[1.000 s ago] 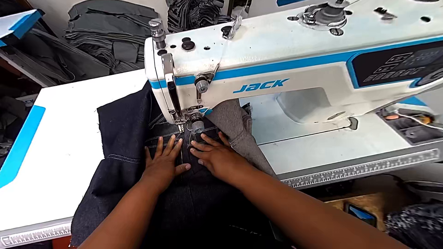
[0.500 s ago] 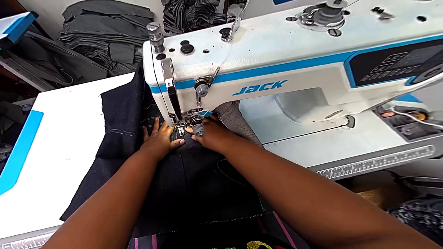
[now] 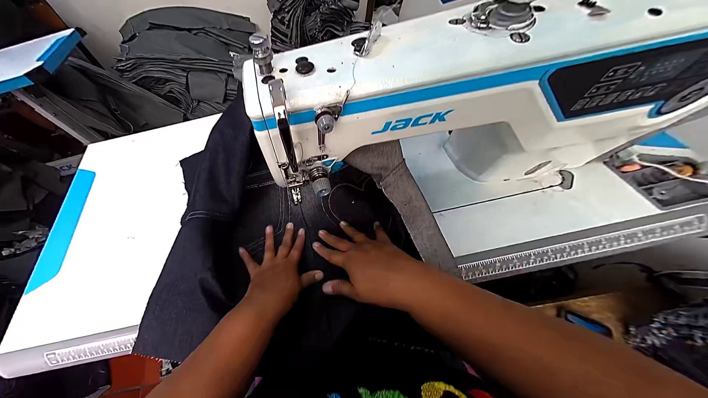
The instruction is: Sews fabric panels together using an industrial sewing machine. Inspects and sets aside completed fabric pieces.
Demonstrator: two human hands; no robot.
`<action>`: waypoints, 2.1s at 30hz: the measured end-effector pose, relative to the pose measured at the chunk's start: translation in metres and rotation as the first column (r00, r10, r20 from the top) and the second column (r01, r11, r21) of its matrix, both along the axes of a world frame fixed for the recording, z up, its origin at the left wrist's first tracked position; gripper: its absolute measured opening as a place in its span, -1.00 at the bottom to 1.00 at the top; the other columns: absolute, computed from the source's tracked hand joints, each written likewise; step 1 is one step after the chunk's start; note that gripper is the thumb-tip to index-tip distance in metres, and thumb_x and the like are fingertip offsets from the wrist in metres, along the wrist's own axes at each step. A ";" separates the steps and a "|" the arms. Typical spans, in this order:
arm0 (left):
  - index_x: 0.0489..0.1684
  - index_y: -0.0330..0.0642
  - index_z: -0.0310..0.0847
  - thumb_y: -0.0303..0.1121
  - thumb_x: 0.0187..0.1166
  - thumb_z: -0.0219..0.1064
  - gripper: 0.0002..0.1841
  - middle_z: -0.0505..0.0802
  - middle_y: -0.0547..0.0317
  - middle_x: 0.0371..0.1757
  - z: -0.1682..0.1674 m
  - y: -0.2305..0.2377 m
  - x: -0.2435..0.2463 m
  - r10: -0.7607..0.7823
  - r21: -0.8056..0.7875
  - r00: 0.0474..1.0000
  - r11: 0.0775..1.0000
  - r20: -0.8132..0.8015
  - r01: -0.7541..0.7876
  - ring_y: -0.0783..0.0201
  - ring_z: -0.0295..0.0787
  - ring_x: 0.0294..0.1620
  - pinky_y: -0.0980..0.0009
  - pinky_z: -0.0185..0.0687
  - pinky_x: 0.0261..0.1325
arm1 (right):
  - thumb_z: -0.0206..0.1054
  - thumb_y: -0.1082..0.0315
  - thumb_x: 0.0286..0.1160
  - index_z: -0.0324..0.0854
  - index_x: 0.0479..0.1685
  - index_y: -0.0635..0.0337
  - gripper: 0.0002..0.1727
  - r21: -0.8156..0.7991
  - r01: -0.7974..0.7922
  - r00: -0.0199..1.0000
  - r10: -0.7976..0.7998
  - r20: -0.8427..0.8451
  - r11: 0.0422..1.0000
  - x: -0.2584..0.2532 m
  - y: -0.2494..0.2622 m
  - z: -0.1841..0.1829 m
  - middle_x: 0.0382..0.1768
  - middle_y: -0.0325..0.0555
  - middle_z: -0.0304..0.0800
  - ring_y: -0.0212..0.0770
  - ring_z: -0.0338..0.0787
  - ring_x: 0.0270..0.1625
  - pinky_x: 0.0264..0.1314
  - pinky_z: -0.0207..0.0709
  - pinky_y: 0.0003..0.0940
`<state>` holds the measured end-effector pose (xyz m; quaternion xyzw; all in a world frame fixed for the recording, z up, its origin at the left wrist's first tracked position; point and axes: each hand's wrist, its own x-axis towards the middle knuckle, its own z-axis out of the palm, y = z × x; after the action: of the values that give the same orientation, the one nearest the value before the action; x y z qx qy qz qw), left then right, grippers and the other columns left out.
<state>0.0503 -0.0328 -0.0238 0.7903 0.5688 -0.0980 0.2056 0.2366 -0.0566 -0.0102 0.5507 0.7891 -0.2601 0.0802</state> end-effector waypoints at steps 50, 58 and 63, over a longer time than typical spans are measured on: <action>0.84 -0.13 0.22 0.20 0.50 0.38 -0.08 0.24 0.20 0.89 -0.021 0.065 -0.033 -0.203 0.093 0.956 0.978 0.211 0.187 0.02 -0.18 0.96 -0.13 -0.48 0.90 | -0.14 -0.35 0.75 -0.05 0.94 -0.37 -0.22 0.099 0.076 0.996 -0.070 -0.062 0.992 0.025 0.048 -0.035 0.96 -0.27 -0.24 0.13 -0.46 0.97 0.65 -0.71 0.71; 0.78 -0.17 0.29 0.22 0.59 0.31 -0.14 0.32 0.08 0.86 -0.005 0.126 -0.024 -0.181 0.010 0.977 0.984 0.112 0.181 0.05 -0.23 0.97 -0.05 -0.64 0.91 | -0.12 -0.27 0.81 0.09 0.91 -0.21 -0.26 0.086 0.084 0.996 -0.081 -0.037 0.993 0.026 0.104 -0.018 0.90 -0.06 0.03 0.19 -0.20 0.95 0.71 -0.69 0.63; 0.66 -0.19 0.45 0.23 0.59 0.31 -0.21 0.35 0.04 0.83 -0.001 0.161 -0.020 -0.153 0.003 0.983 0.988 0.106 0.153 0.07 -0.19 0.96 -0.03 -0.56 0.92 | -0.10 -0.15 0.87 0.50 0.54 0.34 -0.28 0.030 0.142 0.990 -0.142 -0.015 0.989 0.023 0.130 -0.001 0.61 0.32 0.47 0.30 0.32 0.74 0.76 -0.12 0.39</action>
<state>0.0303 0.1281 -0.0246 0.8352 0.4943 -0.0731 0.2295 0.2591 0.0738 -0.0111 0.6049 0.7523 -0.2564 0.0481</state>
